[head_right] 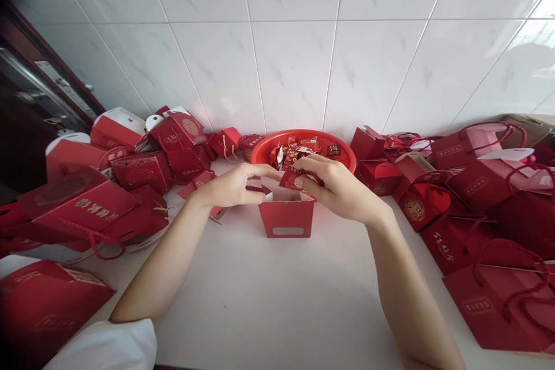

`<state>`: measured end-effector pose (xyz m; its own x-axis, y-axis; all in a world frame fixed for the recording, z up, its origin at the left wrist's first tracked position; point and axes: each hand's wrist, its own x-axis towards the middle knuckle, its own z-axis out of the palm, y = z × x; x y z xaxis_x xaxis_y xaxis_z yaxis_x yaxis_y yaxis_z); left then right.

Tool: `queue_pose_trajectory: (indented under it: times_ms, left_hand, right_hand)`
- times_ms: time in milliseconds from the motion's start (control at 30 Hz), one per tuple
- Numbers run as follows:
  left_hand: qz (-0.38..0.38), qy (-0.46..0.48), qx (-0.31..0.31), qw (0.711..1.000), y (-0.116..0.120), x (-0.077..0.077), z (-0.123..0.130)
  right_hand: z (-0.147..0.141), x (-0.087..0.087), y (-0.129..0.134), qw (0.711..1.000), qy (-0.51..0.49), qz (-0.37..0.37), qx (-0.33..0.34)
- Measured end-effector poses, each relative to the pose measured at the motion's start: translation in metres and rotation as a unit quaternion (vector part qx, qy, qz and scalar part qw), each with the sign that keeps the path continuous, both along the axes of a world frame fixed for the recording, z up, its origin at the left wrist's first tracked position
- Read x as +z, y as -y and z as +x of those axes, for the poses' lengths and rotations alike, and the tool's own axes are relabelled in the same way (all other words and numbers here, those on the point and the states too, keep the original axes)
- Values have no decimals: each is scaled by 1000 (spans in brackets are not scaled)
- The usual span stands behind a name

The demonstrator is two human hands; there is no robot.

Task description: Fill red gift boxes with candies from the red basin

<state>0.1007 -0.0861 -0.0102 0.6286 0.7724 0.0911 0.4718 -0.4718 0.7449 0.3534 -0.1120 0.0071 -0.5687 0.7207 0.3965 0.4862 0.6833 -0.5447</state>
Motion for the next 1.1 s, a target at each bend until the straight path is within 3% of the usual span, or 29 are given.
queue_pose_trajectory:
  times_ms: [233, 333, 800, 867, 1000, 1100]
  left_hand:
    - [1, 10, -6, 1000, -1, -3, 0]
    - [1, 6, -5, 1000, -1, -2, 1]
    - [-1, 16, -11, 1000, -3, -2, 1]
    - [-1, 9, -3, 1000, -1, -1, 1]
    - [-5, -1, 8, 1000, 2, 3, 2]
    - [-1, 1, 4, 1000, 1, 1, 2]
  right_hand:
    - [-6, -12, -8, 993, -94, -53, -38]
    - [-11, -17, -12, 993, -99, -42, -45]
    - [-23, -19, -8, 998, -38, -34, 34]
    - [-23, -17, -7, 996, -78, -38, 10]
    - [-22, -11, -5, 972, -197, -59, -119]
    - [-17, -9, -7, 942, -275, -144, -123]
